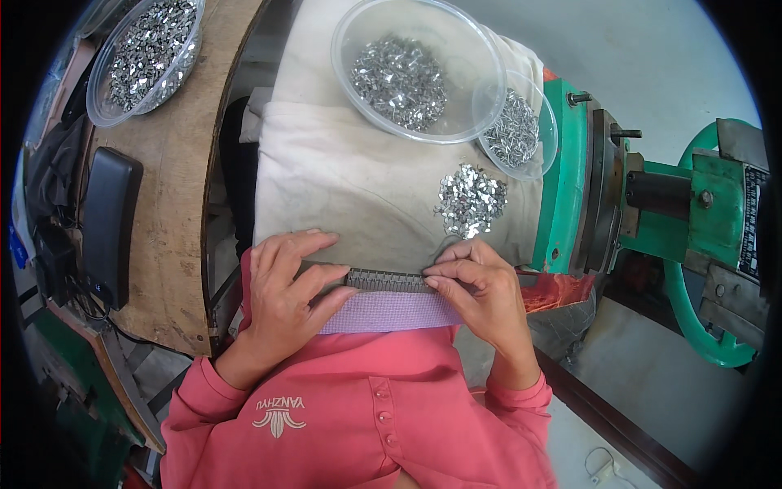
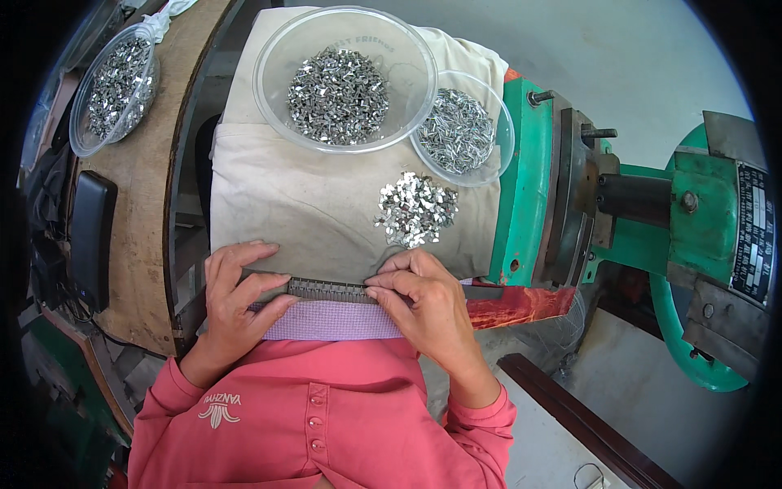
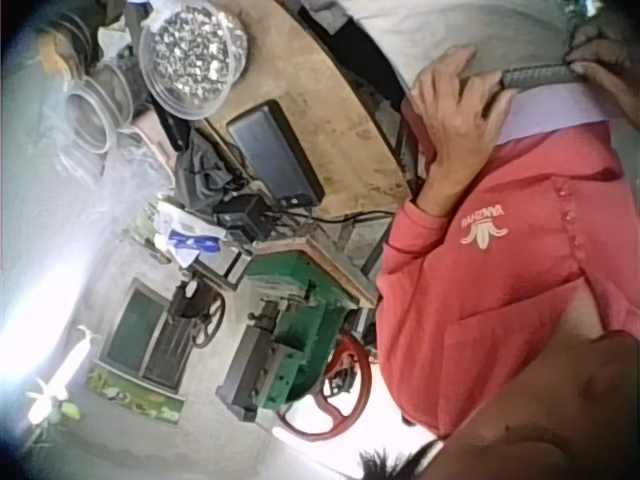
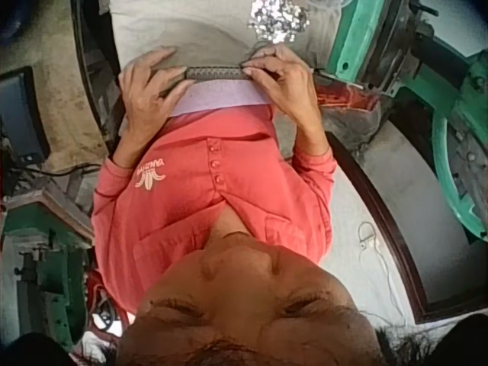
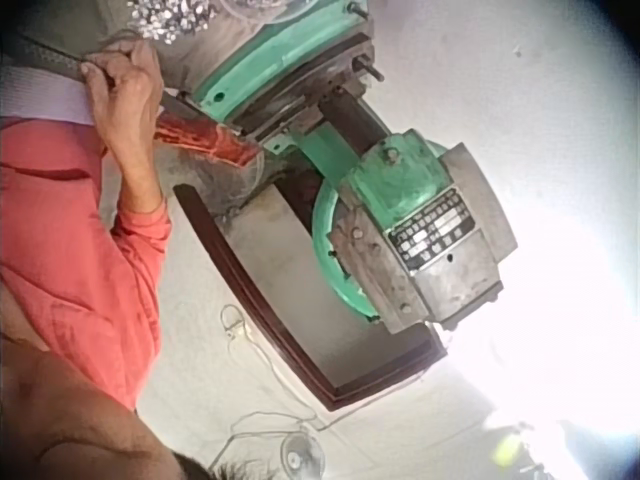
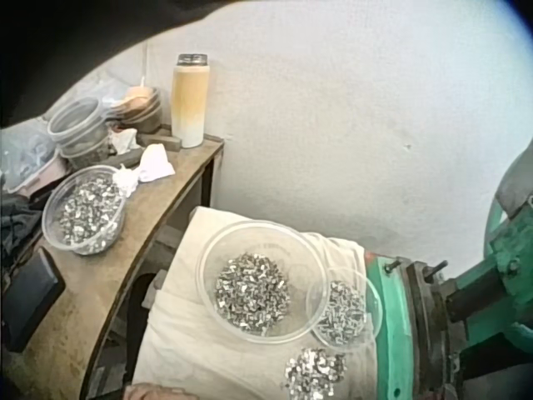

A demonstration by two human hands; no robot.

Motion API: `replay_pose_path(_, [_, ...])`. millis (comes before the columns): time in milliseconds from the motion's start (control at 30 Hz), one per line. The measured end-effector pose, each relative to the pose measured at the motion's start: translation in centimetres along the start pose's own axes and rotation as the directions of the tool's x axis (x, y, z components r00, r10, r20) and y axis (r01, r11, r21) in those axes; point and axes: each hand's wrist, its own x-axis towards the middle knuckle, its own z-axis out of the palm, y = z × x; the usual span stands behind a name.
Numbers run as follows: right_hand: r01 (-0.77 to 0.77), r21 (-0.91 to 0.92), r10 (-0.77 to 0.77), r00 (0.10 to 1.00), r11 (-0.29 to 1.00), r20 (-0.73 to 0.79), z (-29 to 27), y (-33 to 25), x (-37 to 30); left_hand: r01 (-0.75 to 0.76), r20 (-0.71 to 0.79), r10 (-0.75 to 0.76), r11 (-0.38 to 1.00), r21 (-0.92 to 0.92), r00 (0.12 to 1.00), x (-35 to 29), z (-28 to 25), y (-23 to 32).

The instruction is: The person places small silver metal pieces into a purple plastic grid tray. They then move the tray to a green manual press machine, operate the lever to press the contents, and return the tray to the table to continue adding more metal pieces.

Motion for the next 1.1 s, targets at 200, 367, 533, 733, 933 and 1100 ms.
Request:
replay_pose_path(200, [0.086, -0.173, -0.141, 0.931, 0.981, -0.337, -3.6, -0.4, 1.8, -0.003, -0.006, 0.003, 1.0, 0.012, 1.0, -0.1, 0.0, -0.2])
replay_pose_path(367, [-0.052, -0.441, -0.197, 0.844, 0.896, -0.499, -6.9, -0.2, 7.2, -0.017, -0.002, 0.017, 1.0, 0.024, 1.0, 0.0, 0.0, -0.1])
replay_pose_path(533, [-0.029, -0.595, -0.22, 0.914, 0.803, -0.342, -7.7, 2.0, 11.6, -0.003, -0.024, 0.004, 0.999, 0.052, 1.0, 0.1, 0.2, 0.1])
replay_pose_path(733, [-0.119, -0.44, -0.054, 0.93, 0.89, -0.362, -7.7, 0.9, 12.0, -0.003, -0.019, 0.005, 0.998, 0.058, 1.0, 0.1, 0.1, 0.1])
replay_pose_path(933, [-0.126, -0.347, -0.012, 0.929, 0.929, -0.369, -8.1, 0.9, 11.7, -0.002, 0.018, 0.001, 0.999, 0.04, 1.0, -0.1, 0.0, 0.0])
replay_pose_path(1100, [-0.088, 0.051, 0.099, 0.946, 0.995, -0.309, -8.5, -0.7, 8.2, 0.006, -0.002, -0.006, 0.999, 0.044, 1.0, 0.1, 0.1, 0.1])
